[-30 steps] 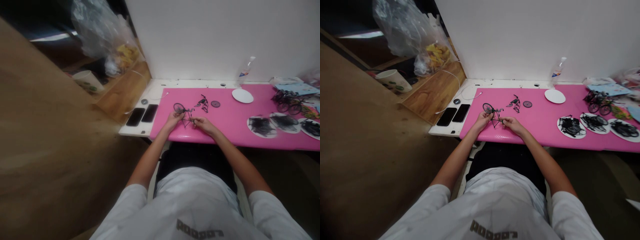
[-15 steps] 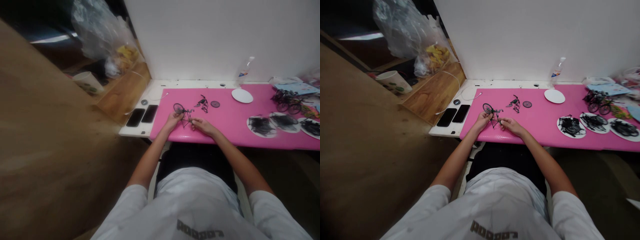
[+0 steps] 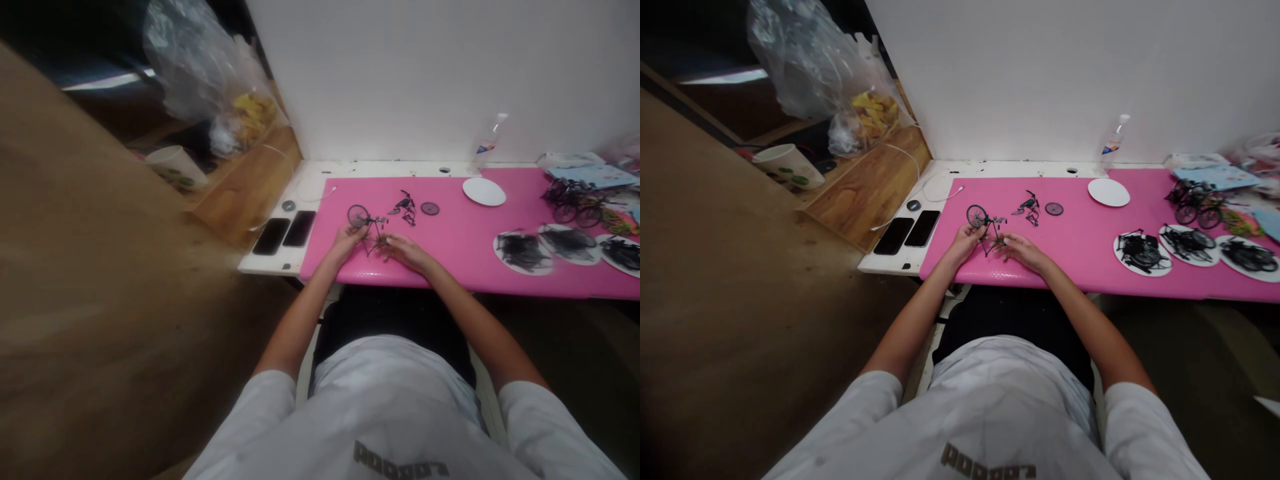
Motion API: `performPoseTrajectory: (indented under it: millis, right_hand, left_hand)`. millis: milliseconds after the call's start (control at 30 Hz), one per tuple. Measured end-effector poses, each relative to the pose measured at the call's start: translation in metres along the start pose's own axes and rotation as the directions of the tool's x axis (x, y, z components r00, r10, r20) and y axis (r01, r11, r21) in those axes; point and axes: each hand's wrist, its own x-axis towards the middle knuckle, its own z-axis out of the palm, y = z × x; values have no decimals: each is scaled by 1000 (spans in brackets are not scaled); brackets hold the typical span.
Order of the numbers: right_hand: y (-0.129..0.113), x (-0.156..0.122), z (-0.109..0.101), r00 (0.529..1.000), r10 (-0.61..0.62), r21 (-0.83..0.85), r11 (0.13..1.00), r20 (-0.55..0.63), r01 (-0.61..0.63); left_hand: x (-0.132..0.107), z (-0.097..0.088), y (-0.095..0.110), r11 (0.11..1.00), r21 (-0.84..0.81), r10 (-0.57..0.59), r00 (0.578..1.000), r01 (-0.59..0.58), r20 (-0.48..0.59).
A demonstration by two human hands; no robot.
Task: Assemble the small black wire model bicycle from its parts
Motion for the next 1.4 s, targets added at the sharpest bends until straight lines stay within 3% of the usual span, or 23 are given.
performPoseTrajectory:
  millis: [233, 400, 533, 767, 900, 1133, 1400]
  right_hand:
    - [0, 3, -5, 999, 33, 63, 997, -5, -32]
    - [0, 7, -8, 996, 67, 185, 981, -60, -54]
    - [0, 8, -7, 988, 70, 186, 982, -135, -44]
    - [-1, 2, -2, 999, 24, 64, 998, 47, -27]
    - [-5, 0, -2, 997, 22, 59, 998, 80, -27]
    - [-4, 3, -4, 998, 42, 108, 993, -53, -36]
    - [-4, 2, -6, 998, 21, 127, 992, -57, -14]
  left_hand:
    - [-3, 1, 3, 1000, 8, 16, 999, -16, 28]
    - [-9, 3, 7, 1000, -8, 17, 1000, -17, 23]
    - [-12, 4, 8, 999, 41, 25, 999, -26, 25]
    - [-12, 6, 11, 1000, 28, 0, 1000, -1, 30]
    - [-12, 5, 9, 1000, 25, 3, 1000, -4, 26]
    - [-15, 7, 12, 1000, 26, 11, 999, -12, 50]
    - [-19, 10, 17, 997, 68, 20, 998, -24, 56]
